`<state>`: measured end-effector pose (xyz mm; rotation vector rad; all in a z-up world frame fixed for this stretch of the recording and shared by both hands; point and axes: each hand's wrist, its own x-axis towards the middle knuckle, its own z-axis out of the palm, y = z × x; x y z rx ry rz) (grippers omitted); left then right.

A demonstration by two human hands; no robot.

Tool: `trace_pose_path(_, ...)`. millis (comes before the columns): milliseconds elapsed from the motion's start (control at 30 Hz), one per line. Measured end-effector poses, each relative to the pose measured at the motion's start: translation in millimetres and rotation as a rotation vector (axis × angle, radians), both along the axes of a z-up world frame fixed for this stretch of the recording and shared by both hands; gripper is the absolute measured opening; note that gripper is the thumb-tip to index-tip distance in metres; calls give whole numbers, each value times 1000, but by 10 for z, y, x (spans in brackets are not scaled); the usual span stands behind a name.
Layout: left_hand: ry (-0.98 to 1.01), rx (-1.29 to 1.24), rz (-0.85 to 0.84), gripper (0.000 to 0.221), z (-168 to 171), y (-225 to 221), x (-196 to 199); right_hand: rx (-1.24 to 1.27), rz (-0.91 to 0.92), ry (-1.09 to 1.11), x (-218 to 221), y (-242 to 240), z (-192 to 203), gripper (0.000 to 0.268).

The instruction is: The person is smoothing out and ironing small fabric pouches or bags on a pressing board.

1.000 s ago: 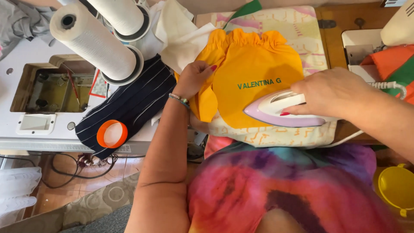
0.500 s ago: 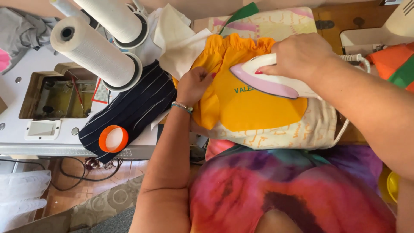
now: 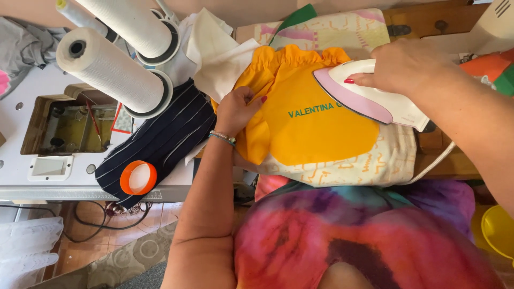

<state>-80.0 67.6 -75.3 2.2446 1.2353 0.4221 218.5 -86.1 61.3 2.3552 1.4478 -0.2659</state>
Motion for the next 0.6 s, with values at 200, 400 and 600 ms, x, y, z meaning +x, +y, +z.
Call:
trace_pose_path(200, -11, 20, 13, 33, -18, -14, 16, -33, 75, -52, -31, -1, 95, 75)
trace_pose_path(400, -25, 25, 13, 29, -12, -5, 6, 24, 273, -59, -126, 238, 12, 72)
trace_pose_path(600, -9, -1, 20, 34, 17, -14, 14, -22, 416, -37, -521, 260, 114, 67)
